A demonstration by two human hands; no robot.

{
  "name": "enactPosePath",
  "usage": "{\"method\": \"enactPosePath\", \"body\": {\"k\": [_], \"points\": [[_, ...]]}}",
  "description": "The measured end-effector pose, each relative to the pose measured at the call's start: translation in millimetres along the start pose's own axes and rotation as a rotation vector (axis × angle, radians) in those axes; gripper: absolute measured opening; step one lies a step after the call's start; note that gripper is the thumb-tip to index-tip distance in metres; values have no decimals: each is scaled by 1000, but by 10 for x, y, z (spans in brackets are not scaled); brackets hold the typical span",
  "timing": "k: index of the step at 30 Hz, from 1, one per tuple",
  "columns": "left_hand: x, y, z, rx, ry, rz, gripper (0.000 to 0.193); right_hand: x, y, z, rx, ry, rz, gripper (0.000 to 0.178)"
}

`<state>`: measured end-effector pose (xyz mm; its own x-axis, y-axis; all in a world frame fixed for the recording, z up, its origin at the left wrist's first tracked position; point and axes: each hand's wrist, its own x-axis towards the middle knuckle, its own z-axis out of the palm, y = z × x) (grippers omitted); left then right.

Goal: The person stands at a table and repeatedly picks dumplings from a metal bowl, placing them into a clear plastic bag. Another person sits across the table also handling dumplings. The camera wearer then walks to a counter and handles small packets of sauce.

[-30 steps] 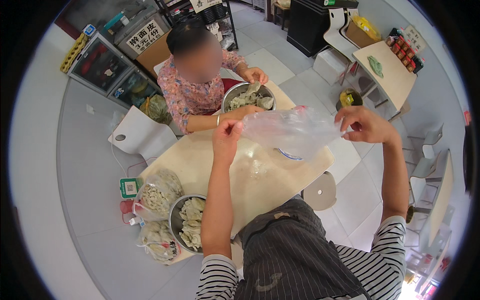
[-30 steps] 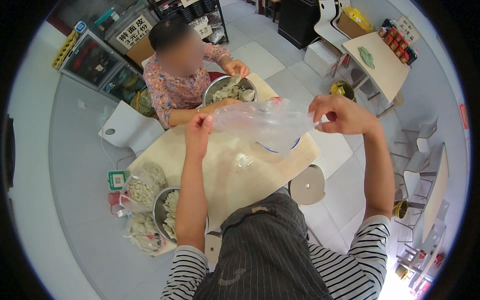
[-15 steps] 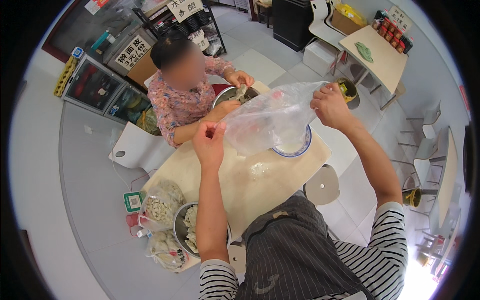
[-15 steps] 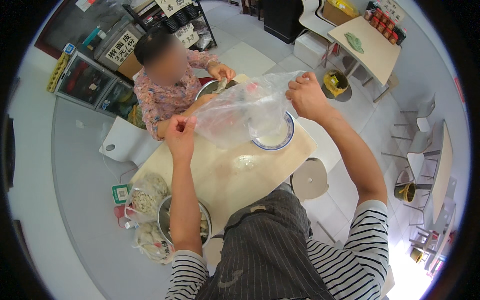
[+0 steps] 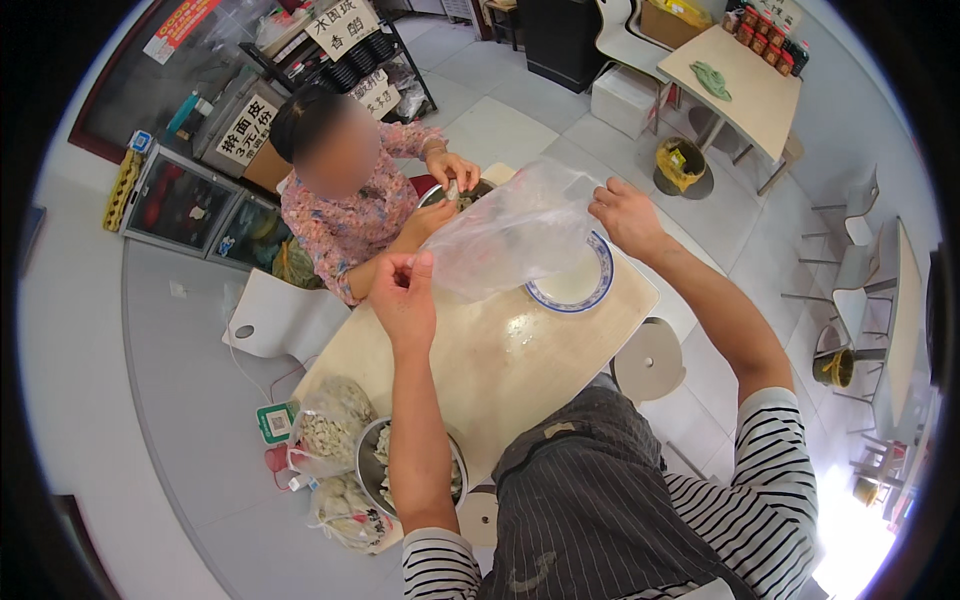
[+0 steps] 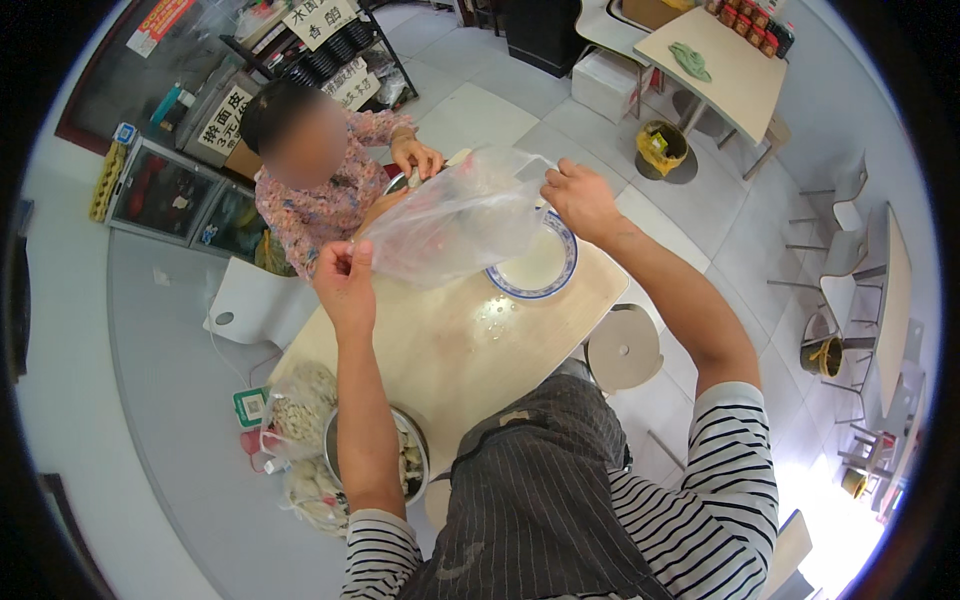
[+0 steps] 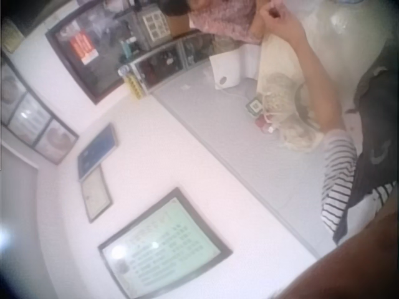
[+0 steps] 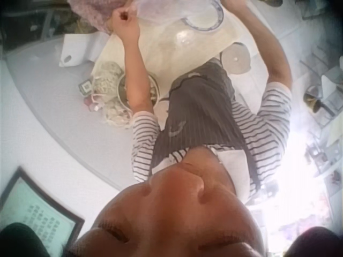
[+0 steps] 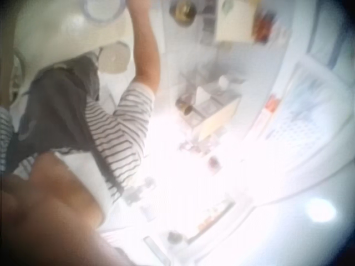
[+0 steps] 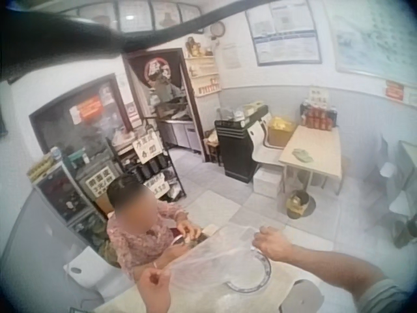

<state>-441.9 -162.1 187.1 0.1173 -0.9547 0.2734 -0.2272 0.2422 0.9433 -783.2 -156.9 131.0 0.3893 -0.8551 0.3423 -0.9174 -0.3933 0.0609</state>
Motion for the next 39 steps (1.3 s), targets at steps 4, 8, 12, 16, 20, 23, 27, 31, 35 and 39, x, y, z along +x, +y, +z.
{"method": "enactPosePath", "body": {"k": [4, 8, 12, 16, 20, 23, 27, 31, 35, 39], "points": [[50, 44, 42, 37, -31, 23, 25, -47, -22, 192, 37, -16, 58, 4], [85, 123, 102, 47, -81, 40, 25, -81, -28, 337, 37, -50, 72, 2], [83, 277, 184, 27, -85, 47, 25, -115, -41, 412, 46, -57, 82, 5], [95, 396, 258, 45, -120, 62, 24, -186, -33, 518, 71, -6, 90, 2], [122, 441, 343, 35, -174, 78, 22, -232, -64, 629, 81, 5, 139, 7], [143, 511, 432, 98, -204, 96, 22, -291, -25, 719, 63, -4, 124, 9], [161, 660, 548, 124, -225, 87, 22, -302, -96, 706, 132, -46, 208, 9], [222, 723, 669, 158, -261, 143, 21, -361, -77, 851, 213, -29, 266, 12], [253, 737, 731, 195, -283, 120, 21, -373, -149, 827, 272, -41, 303, 13], [292, 749, 832, 195, -317, 89, 20, -441, -90, 933, 255, -48, 333, 13]]}}
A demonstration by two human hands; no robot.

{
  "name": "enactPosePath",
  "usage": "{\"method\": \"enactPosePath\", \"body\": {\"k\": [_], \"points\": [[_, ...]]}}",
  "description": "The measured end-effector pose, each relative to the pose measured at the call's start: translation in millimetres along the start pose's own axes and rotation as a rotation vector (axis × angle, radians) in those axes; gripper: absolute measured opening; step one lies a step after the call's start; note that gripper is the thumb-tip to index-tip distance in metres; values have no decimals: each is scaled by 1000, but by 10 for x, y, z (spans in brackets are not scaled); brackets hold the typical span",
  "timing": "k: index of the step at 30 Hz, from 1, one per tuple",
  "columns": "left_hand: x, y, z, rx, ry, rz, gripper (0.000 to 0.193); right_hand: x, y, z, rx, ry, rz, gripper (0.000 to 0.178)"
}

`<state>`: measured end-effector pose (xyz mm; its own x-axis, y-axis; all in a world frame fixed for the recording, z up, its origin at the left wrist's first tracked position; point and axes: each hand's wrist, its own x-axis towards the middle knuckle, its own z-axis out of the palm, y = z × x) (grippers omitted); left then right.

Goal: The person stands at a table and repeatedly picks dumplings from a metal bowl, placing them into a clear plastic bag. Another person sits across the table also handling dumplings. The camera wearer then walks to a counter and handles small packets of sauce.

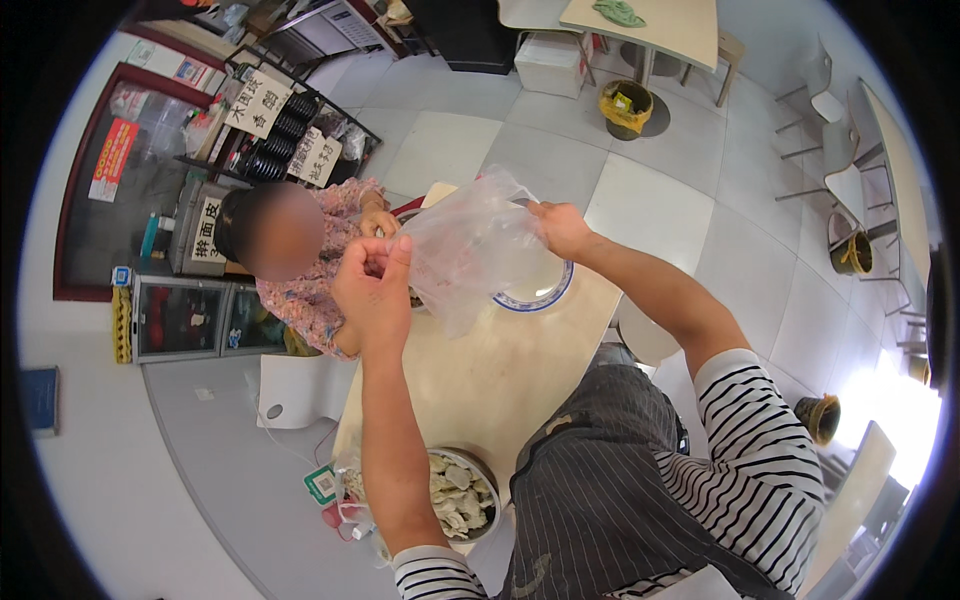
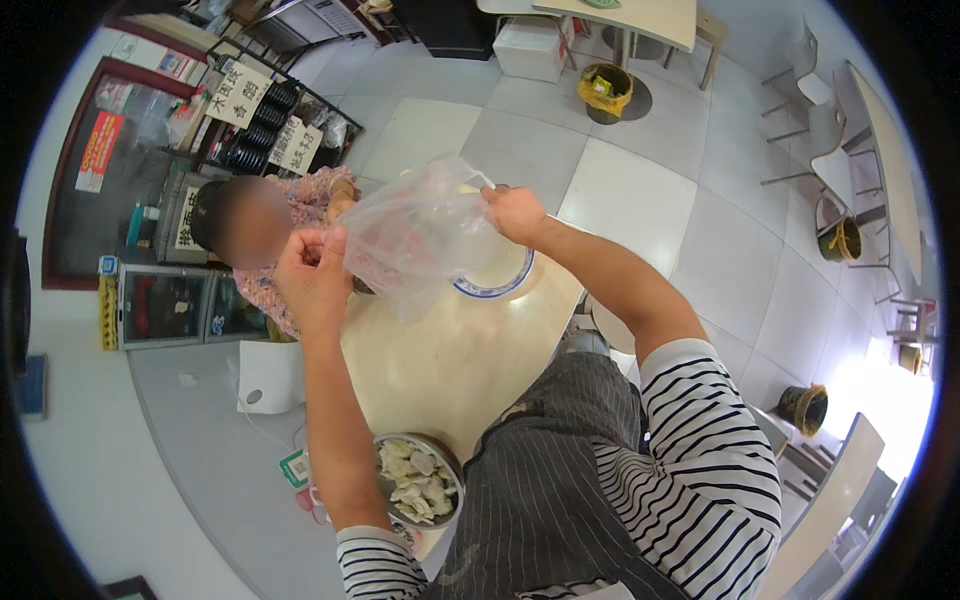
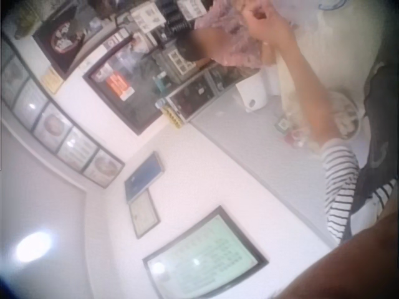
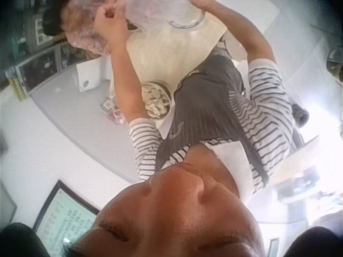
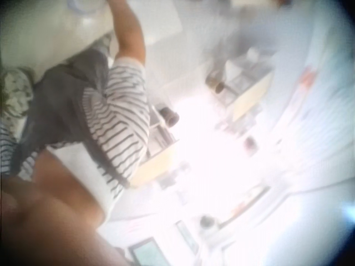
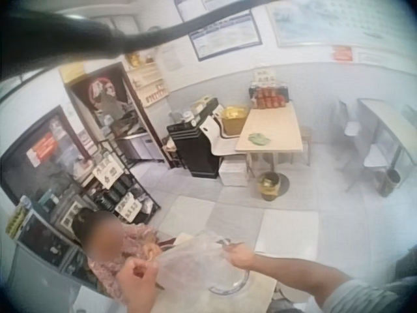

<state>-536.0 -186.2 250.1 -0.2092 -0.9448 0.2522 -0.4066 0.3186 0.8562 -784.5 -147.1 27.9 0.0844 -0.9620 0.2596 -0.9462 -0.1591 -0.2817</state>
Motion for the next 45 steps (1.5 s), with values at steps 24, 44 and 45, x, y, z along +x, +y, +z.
{"method": "enactPosePath", "body": {"k": [24, 44, 45], "points": [[142, 278, 309, -73, -170, 51, 22, -90, -37, 171, 183, -53, 94, 24], [215, 259, 435, -84, -194, -23, 24, -559, 20, 437, 921, 404, 614, 41], [220, 252, 434, -99, -194, -41, 24, -637, -15, 452, 961, 438, 765, 36]]}}
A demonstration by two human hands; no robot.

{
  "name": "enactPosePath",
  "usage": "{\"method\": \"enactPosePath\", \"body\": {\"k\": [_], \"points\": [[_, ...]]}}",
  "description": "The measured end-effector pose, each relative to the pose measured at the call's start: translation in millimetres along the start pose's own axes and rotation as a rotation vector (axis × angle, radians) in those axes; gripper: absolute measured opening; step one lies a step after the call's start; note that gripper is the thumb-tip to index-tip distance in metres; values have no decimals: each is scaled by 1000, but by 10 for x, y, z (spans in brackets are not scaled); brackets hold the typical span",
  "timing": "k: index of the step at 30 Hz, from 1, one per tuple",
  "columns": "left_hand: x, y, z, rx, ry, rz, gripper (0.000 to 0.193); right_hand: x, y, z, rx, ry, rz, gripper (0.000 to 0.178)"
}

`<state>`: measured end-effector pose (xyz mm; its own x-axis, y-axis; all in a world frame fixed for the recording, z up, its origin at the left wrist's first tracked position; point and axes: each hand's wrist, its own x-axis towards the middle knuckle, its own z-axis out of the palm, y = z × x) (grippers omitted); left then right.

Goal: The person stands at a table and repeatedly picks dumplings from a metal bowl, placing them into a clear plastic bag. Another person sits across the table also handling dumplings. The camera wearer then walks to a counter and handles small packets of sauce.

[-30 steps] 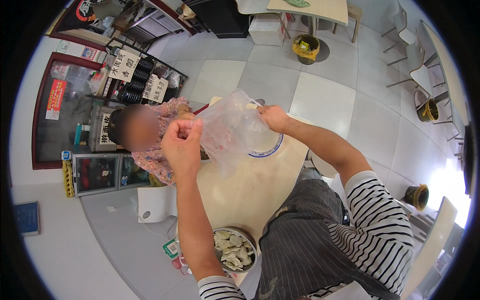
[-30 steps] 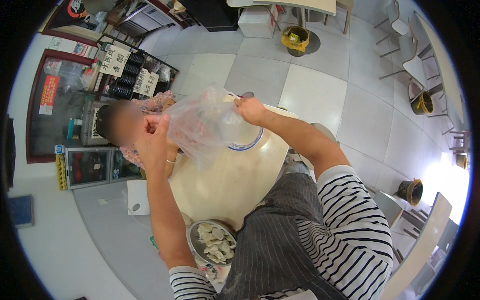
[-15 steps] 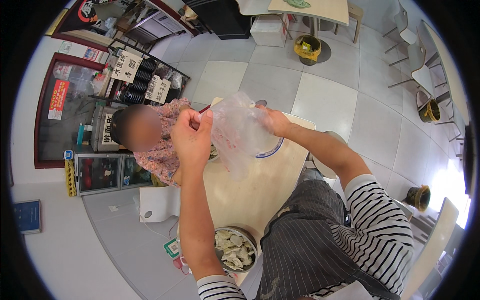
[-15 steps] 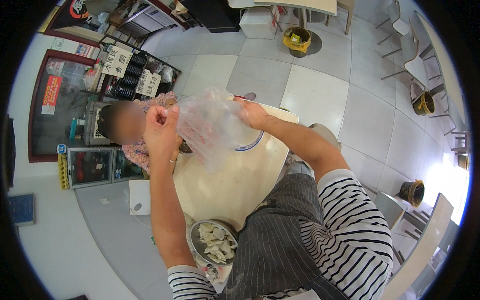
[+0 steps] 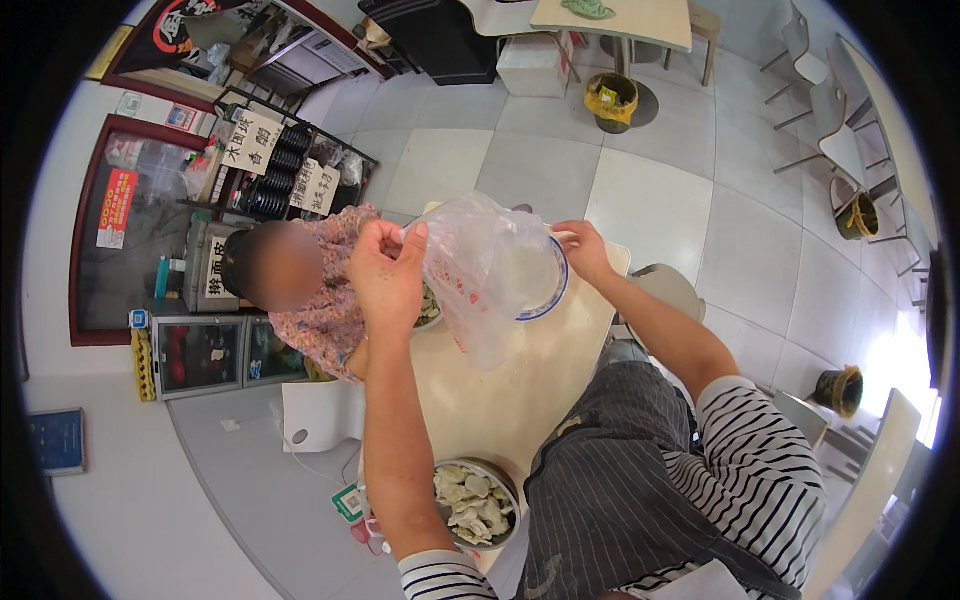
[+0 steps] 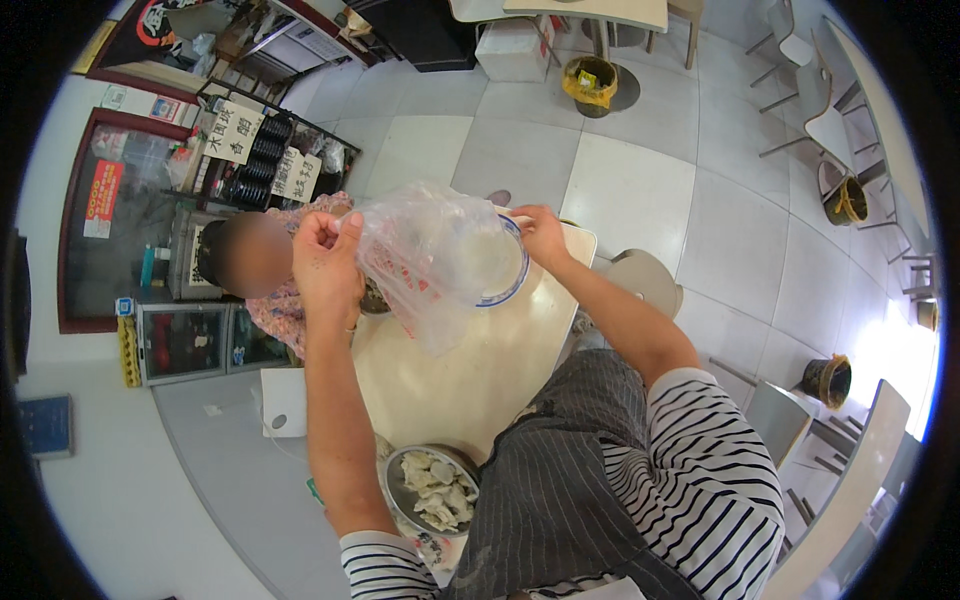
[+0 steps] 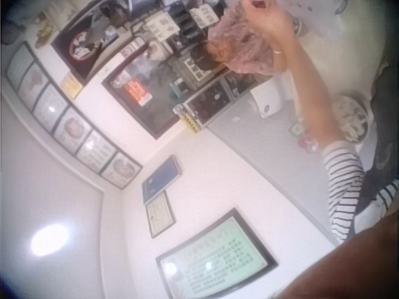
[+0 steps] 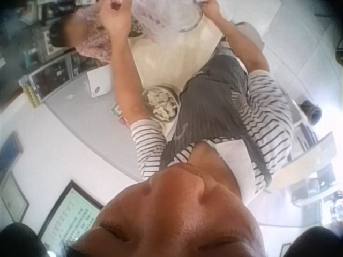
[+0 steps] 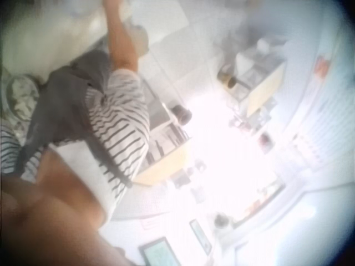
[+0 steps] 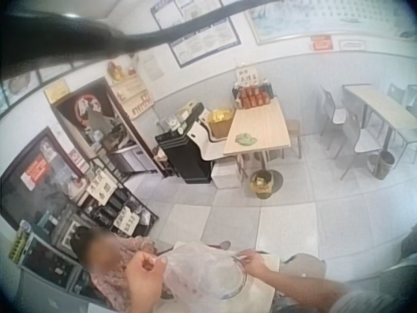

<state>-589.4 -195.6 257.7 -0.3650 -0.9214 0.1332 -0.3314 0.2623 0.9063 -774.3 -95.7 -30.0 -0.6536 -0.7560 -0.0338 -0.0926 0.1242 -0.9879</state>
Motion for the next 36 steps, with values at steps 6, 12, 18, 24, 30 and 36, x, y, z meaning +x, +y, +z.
{"method": "enactPosePath", "body": {"k": [6, 12, 18, 24, 30, 36], "points": [[95, -42, 17, 58, 0, 16, 25, -998, -114, 69, 660, -203, 693, 12], [165, 61, 51, -25, -25, -19, 27, -1570, -1082, 362, 1113, -653, 1138, 27], [222, 88, 0, -89, -6, -29, 27, -1625, -936, 469, 1350, -705, 982, 17], [197, 93, 11, -23, 69, 7, 28, -1612, -904, 441, 1413, -637, 958, 13], [286, -85, -66, 76, 117, 93, 28, -1619, -951, 376, 1327, -710, 872, 10], [201, -49, -36, 121, 21, 154, 21, -1589, -905, 303, 1246, -793, 833, 11]]}}
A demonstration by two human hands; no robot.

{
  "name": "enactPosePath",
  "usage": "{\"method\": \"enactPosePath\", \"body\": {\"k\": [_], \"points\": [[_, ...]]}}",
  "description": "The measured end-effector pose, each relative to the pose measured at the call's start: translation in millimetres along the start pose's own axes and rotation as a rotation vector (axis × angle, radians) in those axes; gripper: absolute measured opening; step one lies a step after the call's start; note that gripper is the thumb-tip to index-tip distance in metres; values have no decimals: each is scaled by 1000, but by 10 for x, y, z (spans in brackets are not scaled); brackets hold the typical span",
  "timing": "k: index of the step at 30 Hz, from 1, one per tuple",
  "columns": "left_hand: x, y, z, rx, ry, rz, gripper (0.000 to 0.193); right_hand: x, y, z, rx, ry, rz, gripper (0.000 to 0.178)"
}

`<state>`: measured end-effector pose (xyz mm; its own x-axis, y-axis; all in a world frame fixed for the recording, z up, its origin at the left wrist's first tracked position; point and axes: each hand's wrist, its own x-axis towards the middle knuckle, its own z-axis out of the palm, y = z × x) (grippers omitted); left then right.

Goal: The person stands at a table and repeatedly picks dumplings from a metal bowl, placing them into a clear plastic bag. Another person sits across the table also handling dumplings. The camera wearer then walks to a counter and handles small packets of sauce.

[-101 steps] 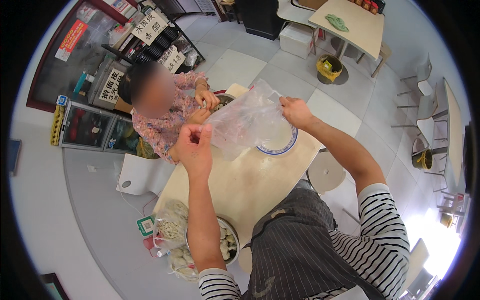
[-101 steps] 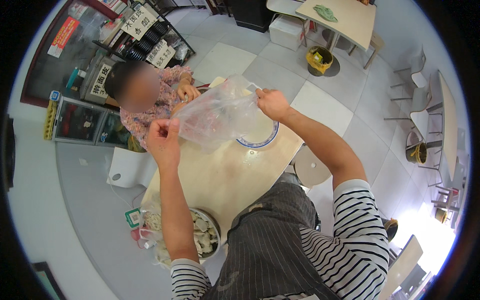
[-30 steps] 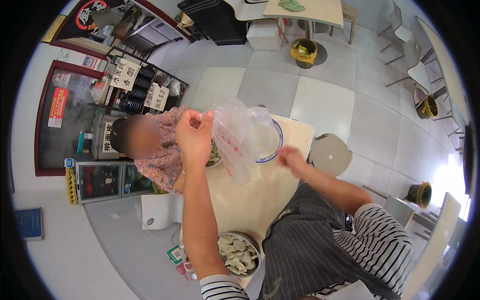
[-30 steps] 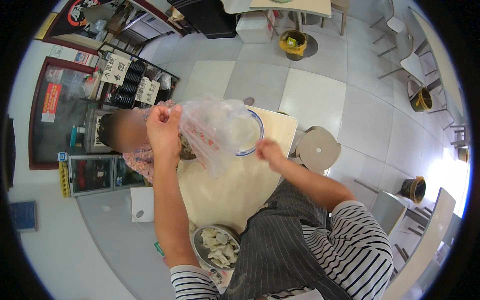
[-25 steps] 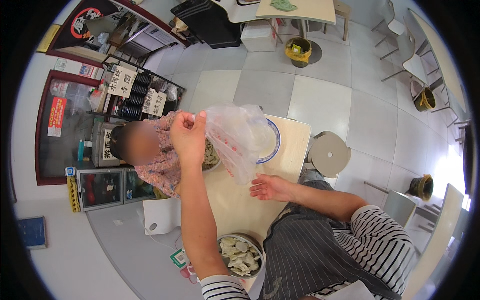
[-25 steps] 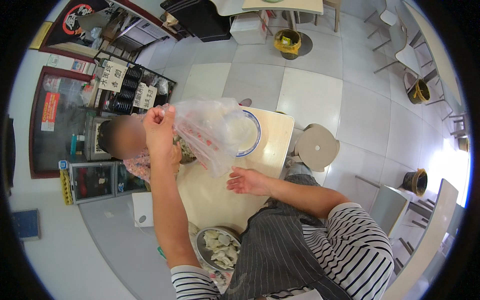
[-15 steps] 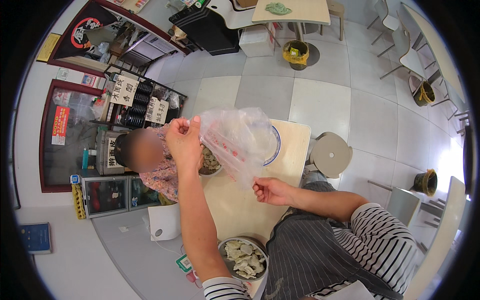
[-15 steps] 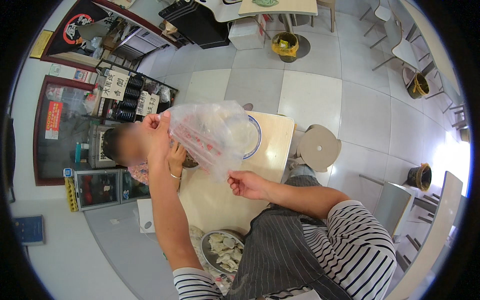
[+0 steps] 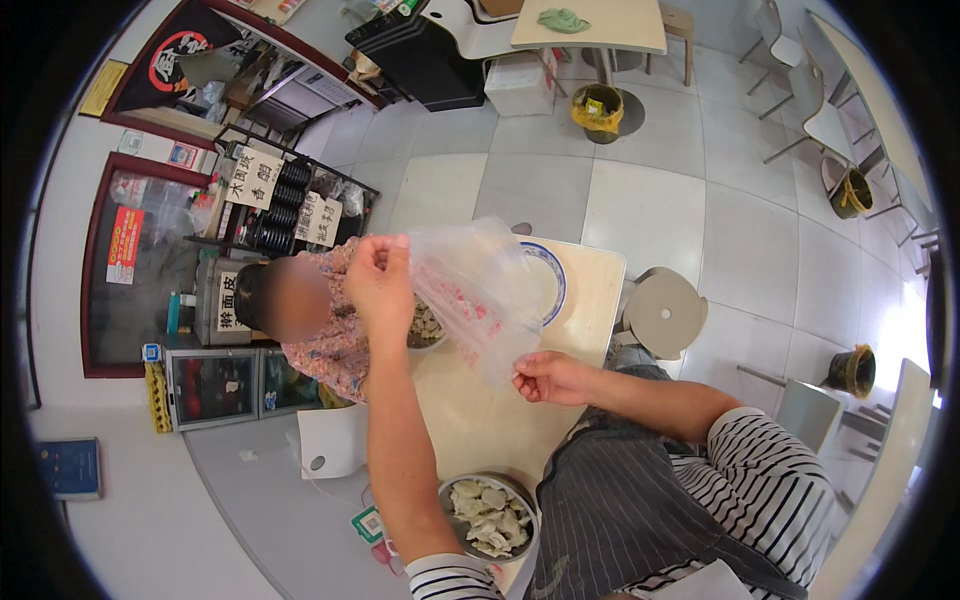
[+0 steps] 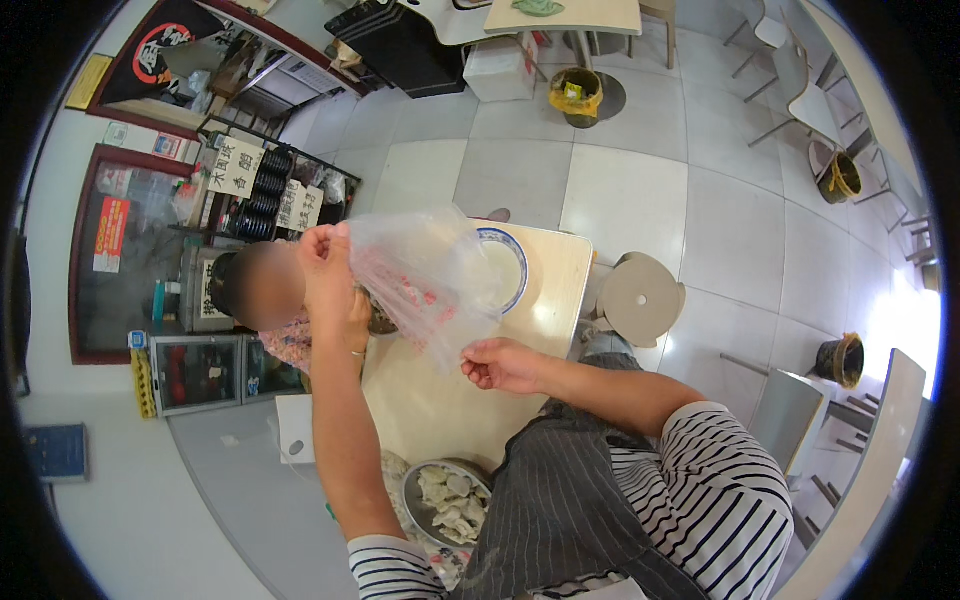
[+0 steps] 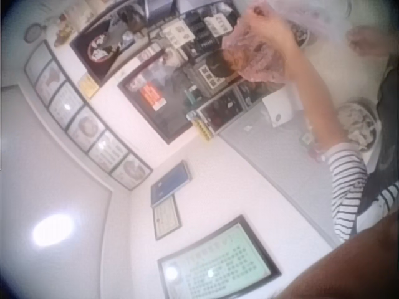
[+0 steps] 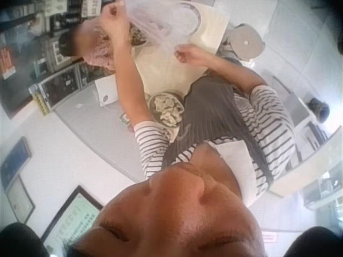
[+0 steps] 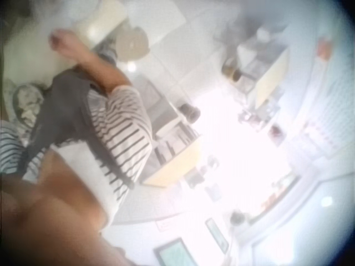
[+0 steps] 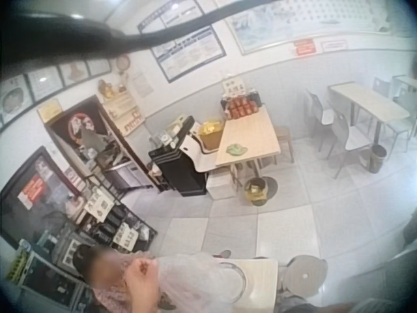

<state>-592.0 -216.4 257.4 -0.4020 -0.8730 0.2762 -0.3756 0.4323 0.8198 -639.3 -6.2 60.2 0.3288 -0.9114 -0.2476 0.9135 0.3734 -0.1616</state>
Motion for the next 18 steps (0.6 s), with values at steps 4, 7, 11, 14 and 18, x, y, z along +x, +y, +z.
{"method": "enactPosePath", "body": {"k": [4, 7, 11, 14, 18], "points": [[-62, -61, 20, -18, 156, 18, 19, -25, -29, -66, -42, 25, 5, 14], [-39, -139, -24, 8, 83, -17, 19, -40, -14, -29, -29, 6, -25, 15], [-70, -180, -60, 78, 47, 39, 18, -17, -57, 2, -57, 3, -32, 16], [-100, -124, -64, 68, 118, 33, 18, -37, -48, -16, -109, -4, -11, 15], [-100, -88, -59, 132, -3, 2, 17, -71, -58, 46, -199, -47, 63, 14]]}}
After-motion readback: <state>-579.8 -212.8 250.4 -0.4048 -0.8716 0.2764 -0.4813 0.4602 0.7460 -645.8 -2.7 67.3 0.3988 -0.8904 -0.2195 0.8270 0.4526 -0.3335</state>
